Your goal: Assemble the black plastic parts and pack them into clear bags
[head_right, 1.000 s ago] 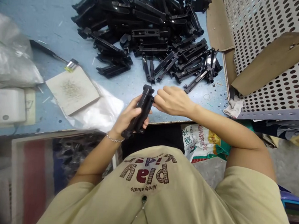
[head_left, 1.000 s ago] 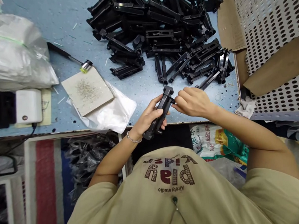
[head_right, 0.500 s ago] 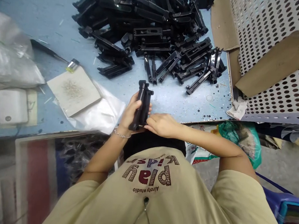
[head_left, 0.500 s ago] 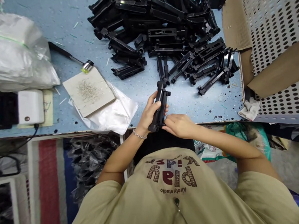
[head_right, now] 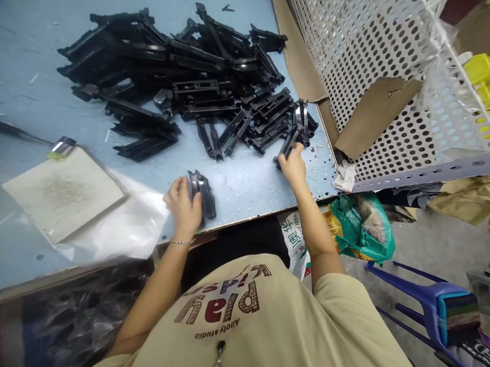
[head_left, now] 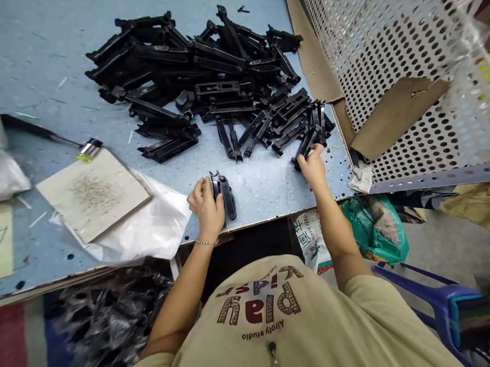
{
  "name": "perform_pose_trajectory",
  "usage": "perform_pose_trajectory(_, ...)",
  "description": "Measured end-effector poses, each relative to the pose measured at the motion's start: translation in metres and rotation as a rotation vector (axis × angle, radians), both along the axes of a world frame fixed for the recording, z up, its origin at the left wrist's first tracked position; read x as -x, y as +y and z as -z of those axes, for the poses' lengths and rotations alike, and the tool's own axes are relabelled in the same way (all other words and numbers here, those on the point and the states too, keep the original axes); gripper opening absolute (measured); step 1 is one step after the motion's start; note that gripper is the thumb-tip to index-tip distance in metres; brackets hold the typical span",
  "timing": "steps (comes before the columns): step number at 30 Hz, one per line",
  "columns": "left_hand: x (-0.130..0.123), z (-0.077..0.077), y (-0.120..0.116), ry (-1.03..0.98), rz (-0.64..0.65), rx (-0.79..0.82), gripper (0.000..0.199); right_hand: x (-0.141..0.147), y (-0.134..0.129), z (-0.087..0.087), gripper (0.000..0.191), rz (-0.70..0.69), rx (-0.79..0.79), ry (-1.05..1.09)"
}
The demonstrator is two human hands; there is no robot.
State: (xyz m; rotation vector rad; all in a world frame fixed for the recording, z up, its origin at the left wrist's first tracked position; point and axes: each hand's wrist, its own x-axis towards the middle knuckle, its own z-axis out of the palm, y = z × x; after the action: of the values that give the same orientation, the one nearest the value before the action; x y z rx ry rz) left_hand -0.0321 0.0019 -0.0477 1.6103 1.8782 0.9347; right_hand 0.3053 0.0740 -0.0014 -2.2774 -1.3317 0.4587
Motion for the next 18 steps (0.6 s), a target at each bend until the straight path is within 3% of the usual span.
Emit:
perform_pose_trajectory(2,-0.006,-0.012,-0.005,-0.036,0.016,-0.102,0.062,0.0,-0.012,0.004,0.047,0.004,-0.088,0.265)
perform_pose_trajectory(4,-0.022,-0.028,-0.009,-0.243,0.12,-0.138,0.064,0.02,-0.037,0.004,0.044,-0.056,-0.173,0.616)
perform_pose_trajectory(6,-0.044,-0.045,-0.01,-0.597,0.317,-0.032,0.067,0.049,-0.066,-0.002,0.045,-0.185,-0.159,0.916)
perform_pose_trajectory(8,-0.065,-0.058,-0.007,-0.959,0.447,0.158,0.069,0.073,-0.091,-0.012,0.046,-0.365,-0.117,1.007)
perform_pose_trajectory(10,-0.077,-0.066,-0.005,-1.188,0.449,0.293,0.062,0.083,-0.103,-0.026,0.04,-0.497,-0.115,0.858)
perform_pose_trajectory(12,-0.078,-0.071,-0.005,-1.271,0.428,0.356,0.057,0.078,-0.101,-0.04,0.037,-0.543,-0.169,0.589)
perform_pose_trajectory(15,-0.07,-0.075,-0.012,-1.248,0.489,0.457,0.057,0.066,-0.08,-0.058,0.05,-0.632,-0.311,0.228)
perform_pose_trajectory(18,-0.065,-0.078,-0.019,-1.188,0.507,0.509,0.055,0.07,-0.057,-0.066,0.06,-0.792,-0.384,0.095)
